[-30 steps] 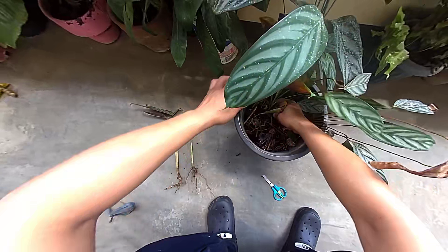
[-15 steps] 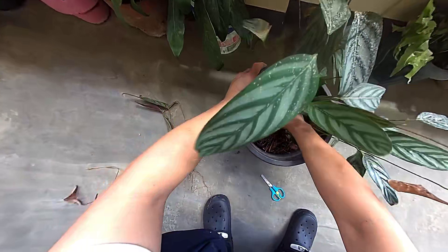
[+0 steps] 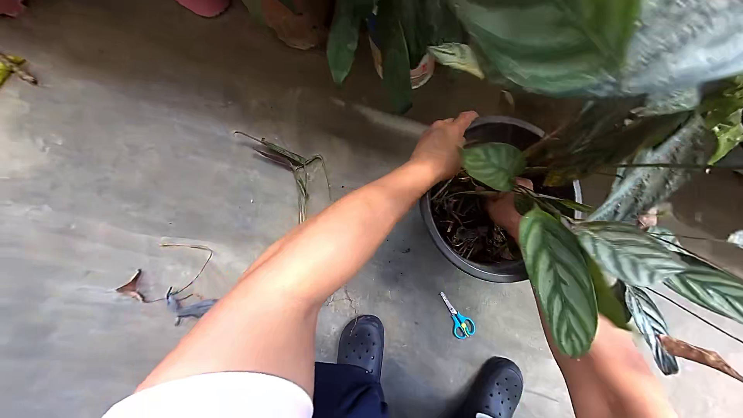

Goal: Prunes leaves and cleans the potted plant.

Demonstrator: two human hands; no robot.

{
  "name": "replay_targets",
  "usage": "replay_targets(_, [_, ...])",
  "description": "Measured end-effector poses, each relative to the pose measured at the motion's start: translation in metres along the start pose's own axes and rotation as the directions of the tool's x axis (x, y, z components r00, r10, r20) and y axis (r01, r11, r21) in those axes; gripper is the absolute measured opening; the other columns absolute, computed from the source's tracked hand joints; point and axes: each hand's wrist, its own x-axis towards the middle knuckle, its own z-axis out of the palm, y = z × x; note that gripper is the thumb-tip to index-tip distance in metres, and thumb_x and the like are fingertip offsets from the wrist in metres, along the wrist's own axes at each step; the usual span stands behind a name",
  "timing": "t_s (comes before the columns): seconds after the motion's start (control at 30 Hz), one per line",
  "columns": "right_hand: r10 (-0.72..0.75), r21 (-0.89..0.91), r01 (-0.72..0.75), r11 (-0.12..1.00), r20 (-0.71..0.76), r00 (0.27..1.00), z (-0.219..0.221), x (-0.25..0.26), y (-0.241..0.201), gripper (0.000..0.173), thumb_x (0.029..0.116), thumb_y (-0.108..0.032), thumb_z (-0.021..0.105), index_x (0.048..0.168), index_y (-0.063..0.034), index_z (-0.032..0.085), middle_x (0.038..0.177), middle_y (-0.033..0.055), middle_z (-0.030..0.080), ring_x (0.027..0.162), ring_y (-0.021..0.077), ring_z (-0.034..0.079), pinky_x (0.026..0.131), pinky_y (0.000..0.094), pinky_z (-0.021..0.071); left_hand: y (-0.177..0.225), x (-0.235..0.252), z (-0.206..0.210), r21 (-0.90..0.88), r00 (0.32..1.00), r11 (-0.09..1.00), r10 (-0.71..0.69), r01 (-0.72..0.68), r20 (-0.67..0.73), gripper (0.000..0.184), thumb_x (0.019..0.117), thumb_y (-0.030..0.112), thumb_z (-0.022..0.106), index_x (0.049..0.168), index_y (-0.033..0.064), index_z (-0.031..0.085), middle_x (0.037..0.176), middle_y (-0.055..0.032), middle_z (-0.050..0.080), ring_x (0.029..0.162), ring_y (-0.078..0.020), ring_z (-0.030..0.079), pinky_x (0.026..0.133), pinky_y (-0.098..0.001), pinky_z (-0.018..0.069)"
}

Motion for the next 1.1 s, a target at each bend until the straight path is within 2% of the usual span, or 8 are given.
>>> replay_targets(0.07, [-0.248,-0.005,0.258,0.966,-0.289,0.924,0.022,0.028,0.033,0.028,0.0955,-0.022,0.066,0.112,0.0009,0.071,0.111,0.0217,0.072,0.107,0.037,0.069,0.095,0.0587,0.0527,-0.001,0.002,0.002,0.01,1.0,1.0,0.002,-0.002,-0.019,0.057,0.0995,0.008,0.059,0.154,0.0176,0.047,0.139,-0.018,0.063,0.13,-0.0384,0.059,0.108,-0.0586,0.0472])
replay_targets(0.23, [-0.118,0.11,0.137,0.984,-0.162,0.98,-0.023,-0.039,-0.044,0.028,0.1041,-0.017,0.063,0.119,0.0067,0.066,0.106,0.0234,0.07,0.087,0.032,0.069,0.085,0.0521,0.055,0.003,-0.005,-0.004,-0.042,1.0,0.999,-0.006,0.006,-0.001,0.058,0.0991,0.003,0.058,0.154,0.0146,0.046,0.136,-0.0205,0.064,0.127,-0.039,0.061,0.106,-0.0589,0.0487])
replay_targets(0.4, [-0.148,0.027,0.155,0.988,-0.178,0.973,-0.02,-0.03,-0.036,0.036,0.1026,-0.022,0.066,0.126,0.0059,0.064,0.12,0.0272,0.068,0.109,0.0402,0.068,0.1,0.0592,0.0502,-0.001,-0.006,-0.005,-0.072,1.0,0.997,0.021,-0.021,-0.001,0.054,0.1004,0.005,0.058,0.153,0.0128,0.048,0.135,-0.0218,0.064,0.127,-0.0393,0.062,0.106,-0.0578,0.0489])
replay_targets(0.6, [0.019,0.104,-0.005,0.995,-0.138,0.99,-0.024,-0.044,-0.044,0.039,0.1023,-0.024,0.067,0.132,0.0006,0.06,0.114,0.0213,0.07,0.097,0.032,0.069,0.091,0.0551,0.054,0.004,-0.011,-0.011,-0.111,0.996,0.993,-0.039,0.047,0.077,0.062,0.0985,0.003,0.061,0.157,0.0147,0.043,0.14,-0.0229,0.06,0.131,-0.0417,0.057,0.107,-0.0612,0.0477])
replay_targets(0.73, [-0.103,0.103,0.131,0.986,-0.237,0.966,-0.027,-0.032,-0.037,0.033,0.0971,-0.021,0.073,0.12,0.0013,0.067,0.106,0.0169,0.072,0.092,0.0244,0.071,0.089,0.0489,0.0572,0.002,-0.002,-0.012,-0.157,1.0,0.987,-0.013,0.016,0.016,0.058,0.0997,0.002,0.058,0.155,0.0152,0.046,0.134,-0.0231,0.063,0.125,-0.0415,0.061,0.103,-0.0603,0.05])
replay_targets(0.9, [-0.027,-0.181,0.05,0.982,0.126,0.992,-0.057,0.0,-0.014,0.031,0.1028,-0.008,0.061,0.129,0.0087,0.062,0.124,0.0298,0.065,0.115,0.0391,0.064,0.103,0.0553,0.0466,-0.005,0.001,-0.001,-0.168,0.999,0.985,0.045,-0.045,-0.002,0.058,0.0982,0.004,0.059,0.154,0.0129,0.047,0.136,-0.0199,0.065,0.128,-0.037,0.061,0.108,-0.057,0.0484])
replay_targets(0.97, [-0.346,-0.324,0.313,0.893,-0.048,0.937,-0.066,0.013,0.047,0.037,0.0996,-0.021,0.067,0.125,0.0056,0.065,0.12,0.0297,0.068,0.112,0.0418,0.067,0.098,0.059,0.0513,-0.011,0.012,0.012,-0.14,0.999,0.989,0.038,-0.042,-0.033,0.064,0.0923,0.003,0.063,0.153,0.017,0.049,0.131,-0.0164,0.067,0.124,-0.0339,0.063,0.104,-0.0548,0.0519])
replay_targets(1.1, [-0.259,-0.233,0.198,0.952,-0.273,0.926,-0.031,0.014,0.057,0.038,0.0972,-0.012,0.067,0.125,0.0142,0.061,0.121,0.0349,0.064,0.116,0.0436,0.063,0.104,0.0524,0.047,-0.018,0.021,0.026,-0.123,0.998,0.991,0.052,-0.057,-0.043,0.066,0.0877,0.006,0.069,0.15,0.0201,0.052,0.13,-0.0128,0.068,0.122,-0.0322,0.065,0.099,-0.0568,0.0544])
